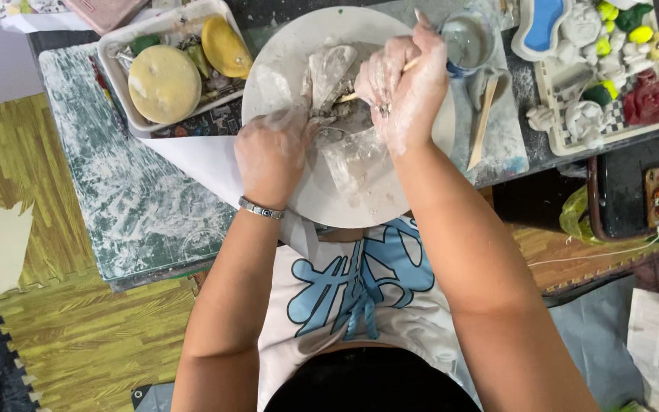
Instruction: The person kneads and shapes a lump of white clay on a rotating pottery wheel. They use their hands to roll the clay into a ball and occasionally use a wooden modeling tool to smooth the surface. The person repeatedly dips their hands into a container of water to keep the clay moist and workable.
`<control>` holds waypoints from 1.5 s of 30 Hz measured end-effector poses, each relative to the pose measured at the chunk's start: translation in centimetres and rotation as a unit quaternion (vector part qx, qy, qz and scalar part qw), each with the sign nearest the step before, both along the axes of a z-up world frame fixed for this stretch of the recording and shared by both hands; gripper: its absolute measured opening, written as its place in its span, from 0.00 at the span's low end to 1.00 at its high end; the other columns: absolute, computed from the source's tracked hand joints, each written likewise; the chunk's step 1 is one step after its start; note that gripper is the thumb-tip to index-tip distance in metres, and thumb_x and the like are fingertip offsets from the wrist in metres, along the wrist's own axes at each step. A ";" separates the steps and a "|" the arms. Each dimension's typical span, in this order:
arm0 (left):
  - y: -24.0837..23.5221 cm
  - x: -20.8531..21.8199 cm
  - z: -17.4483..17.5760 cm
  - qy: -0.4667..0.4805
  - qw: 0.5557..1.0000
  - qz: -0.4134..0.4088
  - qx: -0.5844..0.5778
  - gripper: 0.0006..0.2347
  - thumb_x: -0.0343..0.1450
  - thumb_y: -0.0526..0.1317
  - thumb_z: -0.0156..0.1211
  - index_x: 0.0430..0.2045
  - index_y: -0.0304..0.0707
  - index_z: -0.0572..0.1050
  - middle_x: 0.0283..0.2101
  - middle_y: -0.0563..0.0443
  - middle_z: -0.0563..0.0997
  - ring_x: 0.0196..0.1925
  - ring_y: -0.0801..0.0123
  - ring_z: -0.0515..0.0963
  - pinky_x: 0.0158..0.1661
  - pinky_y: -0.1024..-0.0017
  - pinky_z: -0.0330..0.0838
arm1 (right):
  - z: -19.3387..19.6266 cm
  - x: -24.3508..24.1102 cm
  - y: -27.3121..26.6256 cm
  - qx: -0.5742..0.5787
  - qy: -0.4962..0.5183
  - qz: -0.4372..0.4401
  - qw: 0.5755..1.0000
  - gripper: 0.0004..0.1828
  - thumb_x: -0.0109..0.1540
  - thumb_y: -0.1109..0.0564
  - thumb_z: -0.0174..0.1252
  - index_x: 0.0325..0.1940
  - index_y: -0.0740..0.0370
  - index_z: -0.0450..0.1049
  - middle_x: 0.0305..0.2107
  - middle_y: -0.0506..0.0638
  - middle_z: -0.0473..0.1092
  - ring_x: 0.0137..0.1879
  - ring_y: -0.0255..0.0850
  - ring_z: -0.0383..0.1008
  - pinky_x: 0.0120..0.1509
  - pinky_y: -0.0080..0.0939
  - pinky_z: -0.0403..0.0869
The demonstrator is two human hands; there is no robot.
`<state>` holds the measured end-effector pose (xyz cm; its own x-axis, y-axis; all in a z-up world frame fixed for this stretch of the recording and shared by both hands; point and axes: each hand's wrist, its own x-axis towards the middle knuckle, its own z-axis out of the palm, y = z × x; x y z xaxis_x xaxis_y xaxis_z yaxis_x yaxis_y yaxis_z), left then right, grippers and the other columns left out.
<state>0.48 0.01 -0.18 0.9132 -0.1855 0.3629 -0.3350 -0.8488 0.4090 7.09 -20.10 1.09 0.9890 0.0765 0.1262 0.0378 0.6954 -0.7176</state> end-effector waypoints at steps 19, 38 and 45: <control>-0.1 -0.8 1.1 0.016 1.000 0.009 -0.024 0.15 0.70 0.41 0.64 0.51 0.43 0.80 0.38 0.49 0.84 0.35 0.54 0.81 0.37 0.62 0.74 | 3.2 -3.0 0.7 -0.105 -0.075 -0.109 0.986 0.39 0.77 0.35 0.41 0.15 0.56 0.54 0.10 0.49 0.52 0.16 0.42 0.51 0.25 0.42 0.54; -0.3 -0.8 0.7 0.023 0.999 0.005 -0.033 0.14 0.72 0.42 0.63 0.51 0.41 0.80 0.38 0.49 0.84 0.36 0.53 0.81 0.38 0.61 0.74 | 0.6 -2.2 1.9 -0.159 -0.093 -0.142 0.973 0.30 0.73 0.40 0.46 0.74 0.58 0.61 0.14 0.46 0.52 0.16 0.37 0.50 0.20 0.41 0.55; -0.5 -0.6 -0.3 0.023 1.000 0.014 -0.006 0.13 0.73 0.42 0.63 0.51 0.45 0.80 0.38 0.51 0.85 0.34 0.54 0.80 0.35 0.60 0.74 | -1.4 -0.9 1.6 -0.164 -0.099 -0.035 0.981 0.30 0.78 0.41 0.46 0.27 0.59 0.66 0.14 0.53 0.55 0.19 0.41 0.52 0.27 0.41 0.56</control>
<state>-0.16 -0.44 -0.49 0.9334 -0.1561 0.3231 -0.2925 -0.8525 0.4332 6.15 -18.45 -0.28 0.9517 0.0777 0.2970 0.2392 0.4185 -0.8761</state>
